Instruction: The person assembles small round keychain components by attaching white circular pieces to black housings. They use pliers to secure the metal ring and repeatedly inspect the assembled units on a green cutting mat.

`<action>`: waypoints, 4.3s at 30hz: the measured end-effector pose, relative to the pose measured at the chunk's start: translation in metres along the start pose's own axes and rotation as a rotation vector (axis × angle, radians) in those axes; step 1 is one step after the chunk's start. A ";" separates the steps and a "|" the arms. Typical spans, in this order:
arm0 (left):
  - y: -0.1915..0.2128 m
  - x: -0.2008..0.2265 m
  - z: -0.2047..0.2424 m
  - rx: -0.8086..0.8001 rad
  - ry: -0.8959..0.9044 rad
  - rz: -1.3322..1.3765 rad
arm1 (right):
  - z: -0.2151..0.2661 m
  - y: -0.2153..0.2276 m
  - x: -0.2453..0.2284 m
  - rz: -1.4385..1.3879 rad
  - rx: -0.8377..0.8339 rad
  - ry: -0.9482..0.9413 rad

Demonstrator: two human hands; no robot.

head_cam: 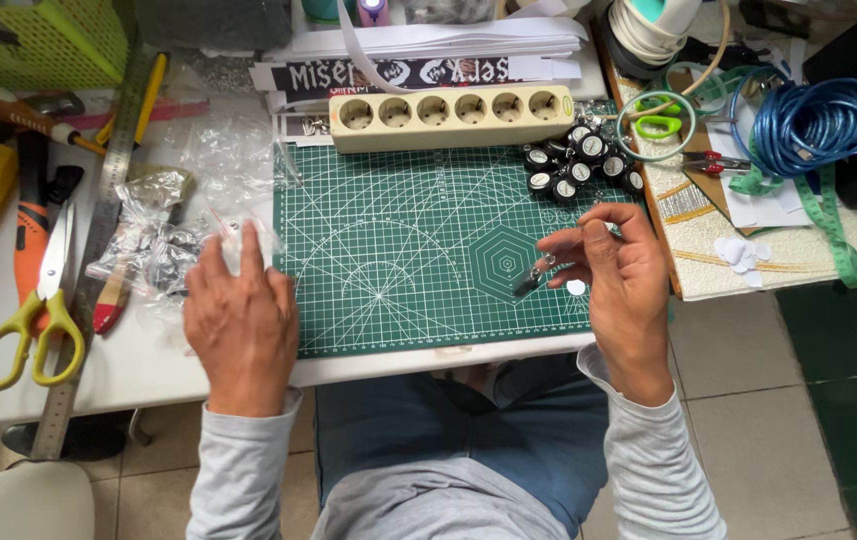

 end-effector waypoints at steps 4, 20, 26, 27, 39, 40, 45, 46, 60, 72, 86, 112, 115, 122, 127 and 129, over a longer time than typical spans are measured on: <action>0.019 0.020 -0.001 0.207 -0.100 -0.130 | 0.001 -0.011 0.001 -0.019 -0.038 -0.016; -0.076 0.149 0.066 -0.914 0.424 1.926 | -0.005 -0.024 0.015 0.143 -0.020 -0.059; -0.086 0.144 0.068 -0.915 0.654 2.176 | 0.007 -0.031 -0.007 0.372 0.008 0.113; -0.088 0.143 0.066 -0.885 0.655 2.185 | 0.013 -0.033 -0.008 0.374 -0.017 0.095; -0.089 0.158 0.078 -0.907 0.642 2.230 | 0.050 -0.073 -0.033 0.699 -0.202 0.428; -0.086 0.159 0.076 -0.902 0.579 2.234 | 0.051 -0.073 -0.033 0.700 -0.211 0.448; -0.079 0.149 0.074 -0.840 0.474 2.126 | 0.048 -0.062 -0.023 0.677 -0.178 0.351; -0.079 0.148 0.072 -0.839 0.446 2.110 | 0.048 -0.062 -0.022 0.669 -0.182 0.364; -0.074 0.127 0.073 -0.526 0.375 1.512 | 0.066 -0.053 0.020 0.525 -0.215 -0.023; -0.062 0.131 -0.057 -0.312 -0.398 0.955 | -0.017 -0.073 0.028 0.765 -0.157 0.192; -0.065 0.120 -0.024 -0.294 -0.362 0.920 | -0.006 -0.077 0.036 0.913 -0.220 0.239; -0.069 0.131 -0.022 -0.410 -0.448 0.809 | -0.009 -0.063 0.047 0.855 -0.249 0.100; -0.069 0.131 -0.022 -0.405 -0.450 0.816 | -0.008 -0.063 0.050 0.857 -0.245 0.091; -0.072 0.130 -0.021 -0.425 -0.441 0.813 | -0.008 -0.064 0.050 0.861 -0.252 0.108; -0.072 0.130 -0.022 -0.416 -0.439 0.811 | -0.008 -0.063 0.051 0.862 -0.247 0.091; -0.072 0.131 -0.022 -0.424 -0.444 0.816 | -0.008 -0.063 0.052 0.870 -0.246 0.097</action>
Point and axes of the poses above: each hand's wrist, its own z-axis away from the middle knuckle, its own y-axis out of the back of the hand, x = y × z, the point moved 8 cm from there along -z, towards the middle knuckle, and after that the axes turned 1 degree about -z, right-handed, at the moved point
